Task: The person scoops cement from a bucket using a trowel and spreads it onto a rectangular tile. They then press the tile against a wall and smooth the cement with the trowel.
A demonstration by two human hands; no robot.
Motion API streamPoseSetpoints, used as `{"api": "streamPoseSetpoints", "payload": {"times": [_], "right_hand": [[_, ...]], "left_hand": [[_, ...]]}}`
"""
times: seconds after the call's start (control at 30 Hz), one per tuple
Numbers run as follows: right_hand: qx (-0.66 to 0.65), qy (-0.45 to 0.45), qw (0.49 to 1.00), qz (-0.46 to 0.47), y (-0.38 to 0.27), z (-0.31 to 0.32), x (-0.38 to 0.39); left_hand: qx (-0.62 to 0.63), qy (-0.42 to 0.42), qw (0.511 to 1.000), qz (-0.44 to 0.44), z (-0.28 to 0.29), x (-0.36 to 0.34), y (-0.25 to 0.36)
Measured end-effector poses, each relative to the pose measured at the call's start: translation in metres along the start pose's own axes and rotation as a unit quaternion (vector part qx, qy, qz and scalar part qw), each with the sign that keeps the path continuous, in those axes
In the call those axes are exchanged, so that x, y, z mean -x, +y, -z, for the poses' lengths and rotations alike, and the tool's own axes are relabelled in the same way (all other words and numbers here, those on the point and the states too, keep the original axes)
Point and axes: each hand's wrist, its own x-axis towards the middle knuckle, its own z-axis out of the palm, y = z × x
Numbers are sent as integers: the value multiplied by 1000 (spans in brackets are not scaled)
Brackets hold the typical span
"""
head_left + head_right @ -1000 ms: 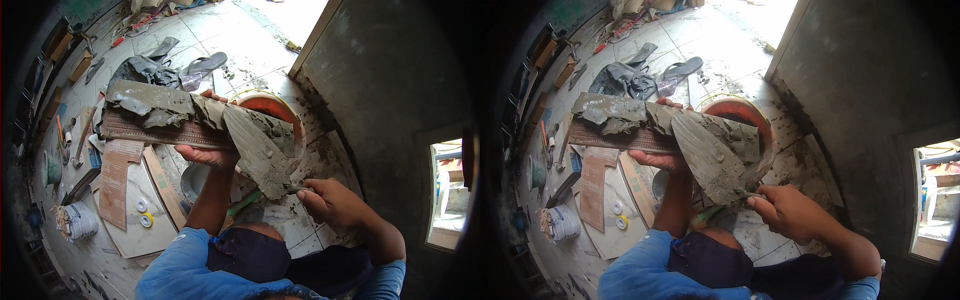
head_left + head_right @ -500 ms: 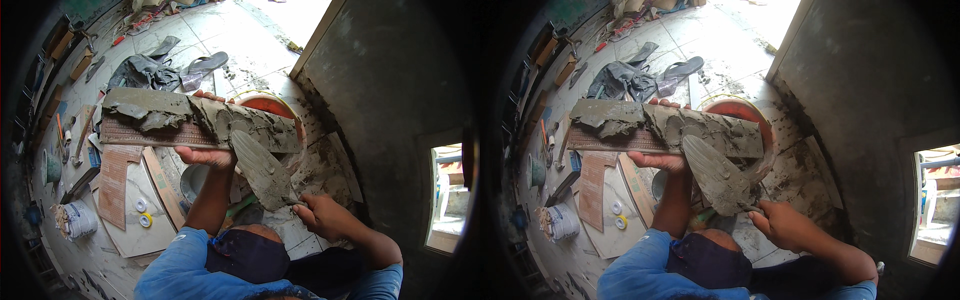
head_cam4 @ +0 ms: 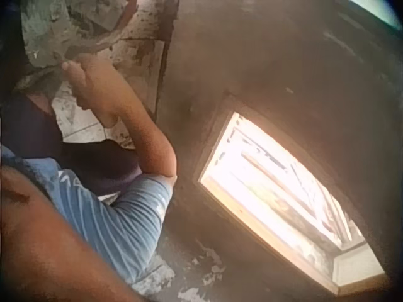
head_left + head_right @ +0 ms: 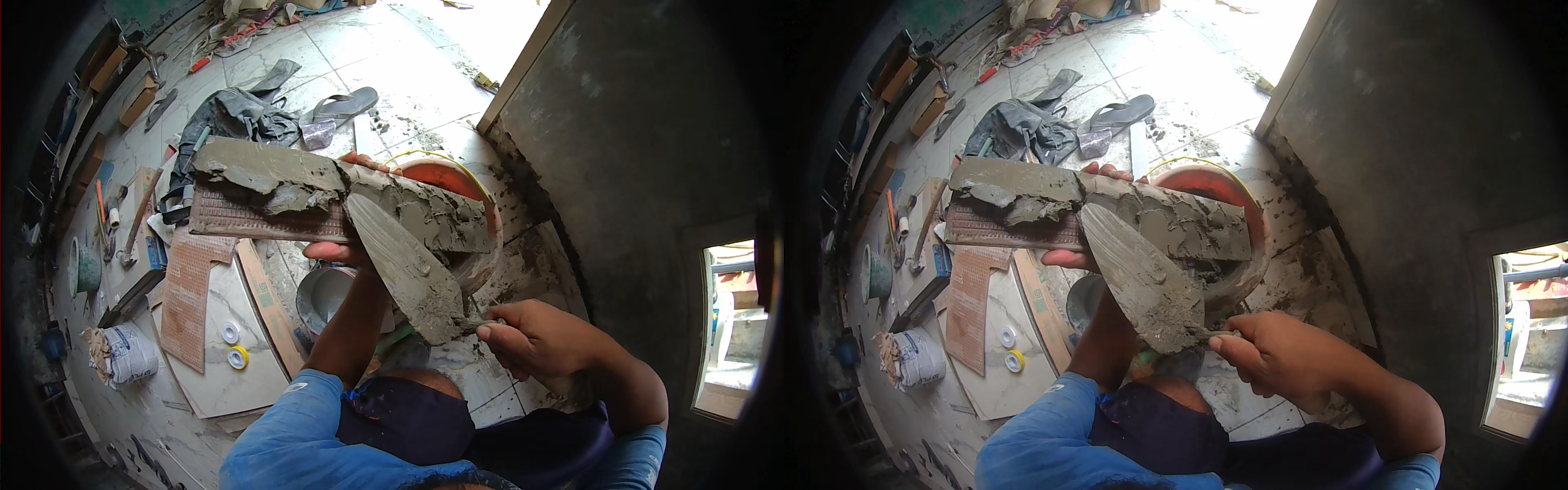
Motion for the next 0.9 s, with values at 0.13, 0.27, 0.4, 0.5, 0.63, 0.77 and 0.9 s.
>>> {"api": "streamPoseSetpoints", "payload": {"times": [0.13,0.27,0.4,0.5,0.63,0.77,0.9], "right_hand": [[-11,-29,1000,-5,-4,-3,17],[-32,14,999,38,-13,2,14],[38,12,999,29,-19,-5,-3],[59,-2,998,24,-19,-8,9],[27,18,999,35,-23,-6,20],[38,41,995,77,-31,-9,5],[58,-28,997,33,-35,-12,10]], "left_hand": [[21,-2,1000,-16,6,0,2],[47,-15,998,-35,0,0,-5],[31,2,999,-23,-2,0,-5],[58,-27,997,-30,3,-5,3],[-31,-52,998,-11,5,-12,9],[49,5,998,35,-7,-5,4],[41,79,993,72,-3,0,9]]}}
